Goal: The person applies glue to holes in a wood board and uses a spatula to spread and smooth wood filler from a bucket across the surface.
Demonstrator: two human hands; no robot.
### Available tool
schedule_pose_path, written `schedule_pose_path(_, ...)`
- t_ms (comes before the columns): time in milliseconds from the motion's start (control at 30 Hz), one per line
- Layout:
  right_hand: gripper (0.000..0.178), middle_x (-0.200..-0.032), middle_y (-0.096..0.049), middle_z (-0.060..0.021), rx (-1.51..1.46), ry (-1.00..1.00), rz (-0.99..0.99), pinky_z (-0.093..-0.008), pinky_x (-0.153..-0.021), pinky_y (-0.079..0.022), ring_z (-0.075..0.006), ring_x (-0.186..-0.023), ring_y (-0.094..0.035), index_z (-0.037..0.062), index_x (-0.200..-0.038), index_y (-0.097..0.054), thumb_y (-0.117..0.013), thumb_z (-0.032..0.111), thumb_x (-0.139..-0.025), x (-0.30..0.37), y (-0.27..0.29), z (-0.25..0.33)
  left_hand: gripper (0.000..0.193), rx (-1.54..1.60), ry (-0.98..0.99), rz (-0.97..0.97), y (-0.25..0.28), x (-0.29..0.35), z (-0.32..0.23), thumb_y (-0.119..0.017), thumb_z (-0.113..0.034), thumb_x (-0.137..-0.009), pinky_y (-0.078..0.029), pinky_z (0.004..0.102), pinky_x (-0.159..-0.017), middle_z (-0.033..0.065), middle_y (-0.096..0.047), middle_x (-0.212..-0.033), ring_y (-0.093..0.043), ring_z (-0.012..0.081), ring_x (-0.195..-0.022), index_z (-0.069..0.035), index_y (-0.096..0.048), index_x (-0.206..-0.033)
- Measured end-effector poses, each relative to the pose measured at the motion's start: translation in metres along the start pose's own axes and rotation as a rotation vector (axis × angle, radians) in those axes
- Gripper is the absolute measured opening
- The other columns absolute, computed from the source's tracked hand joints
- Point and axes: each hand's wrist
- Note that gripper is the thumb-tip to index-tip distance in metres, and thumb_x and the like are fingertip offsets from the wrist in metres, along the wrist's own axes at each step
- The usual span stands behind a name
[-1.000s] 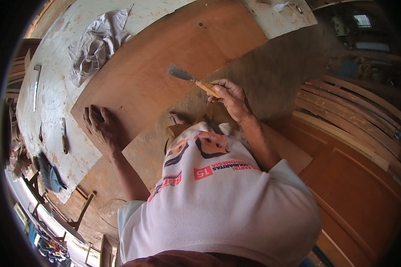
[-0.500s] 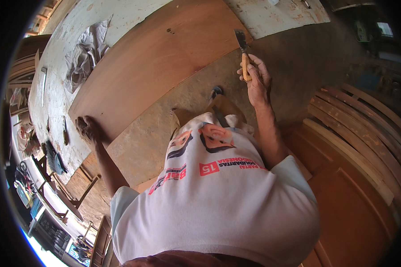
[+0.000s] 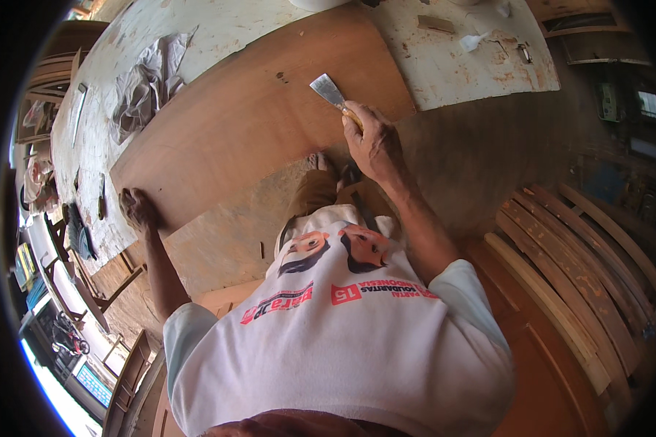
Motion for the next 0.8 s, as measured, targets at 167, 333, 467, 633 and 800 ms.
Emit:
schedule_pose_path(167, 0.029, -0.114, -0.076, -0.0269, -0.021, -0.027, -0.043, -0.0483, -0.086, -0.060, -0.0437, -0.104, -0.075, -0.0027, -0.128, -0.069, -0.067, 0.015, -0.104, -0.080, -0.030, -0.013, 0.057, 0.009, -0.042, -0.049, 0.002, -0.004, 0.007, -0.062, -0.040, -0.104, -0.041, 0.0465, -0.122, 0.0183, -0.062, -0.153, -0.055, 0.0369, -0.144, -0.004, -0.064, -0.147)
schedule_pose_path(333, 0.033, -0.118, -0.076, -0.0274, 0.040, 0.012, 0.021, -0.0481, -0.091, -0.061, -0.0447, -0.109, -0.075, -0.0023, -0.133, -0.068, -0.065, 0.016, -0.106, -0.077, -0.023, -0.005, 0.054, 0.054, 0.005, -0.038, 0.005, 0.003, -0.001, -0.063, -0.036, -0.104, -0.041, 0.0469, -0.123, 0.0201, -0.061, -0.153, -0.054, 0.0370, -0.146, -0.003, -0.065, -0.146)
schedule_pose_path(467, 0.033, -0.121, -0.075, -0.0285, 0.076, -0.002, 0.034, -0.0474, -0.093, -0.060, -0.0452, -0.108, -0.074, -0.0035, -0.132, -0.069, -0.064, 0.017, -0.107, -0.108, -0.035, -0.006, 0.052, 0.089, 0.025, -0.036, 0.005, 0.003, -0.006, -0.064, -0.033, -0.104, -0.041, 0.0473, -0.123, 0.0204, -0.061, -0.153, -0.054, 0.0370, -0.145, -0.003, -0.065, -0.146)
schedule_pose_path(633, 0.035, -0.127, -0.075, -0.0245, 0.046, 0.007, -0.021, -0.0416, -0.095, -0.060, -0.0379, -0.112, -0.076, -0.0033, -0.138, -0.068, -0.062, 0.018, -0.109, -0.142, -0.020, 0.011, 0.053, 0.044, -0.024, -0.052, -0.003, 0.000, 0.020, -0.067, -0.034, -0.104, -0.042, 0.0465, -0.122, 0.0205, -0.062, -0.152, -0.055, 0.0374, -0.144, -0.003, -0.064, -0.148)
schedule_pose_path(800, 0.043, -0.128, -0.075, -0.0234, 0.158, -0.118, 0.138, -0.0415, -0.099, -0.057, -0.0351, -0.114, -0.075, -0.0036, -0.145, -0.063, -0.063, 0.021, -0.110, -0.088, 0.003, -0.012, 0.054, 0.060, -0.011, -0.032, 0.000, 0.004, 0.011, -0.067, -0.035, -0.105, -0.043, 0.0467, -0.121, 0.0208, -0.062, -0.152, -0.056, 0.0375, -0.143, -0.004, -0.063, -0.150)
Point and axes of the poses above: each hand's wrist, its own x-axis away from the middle knuckle, its own y-axis out of the back of the hand, z = x × y
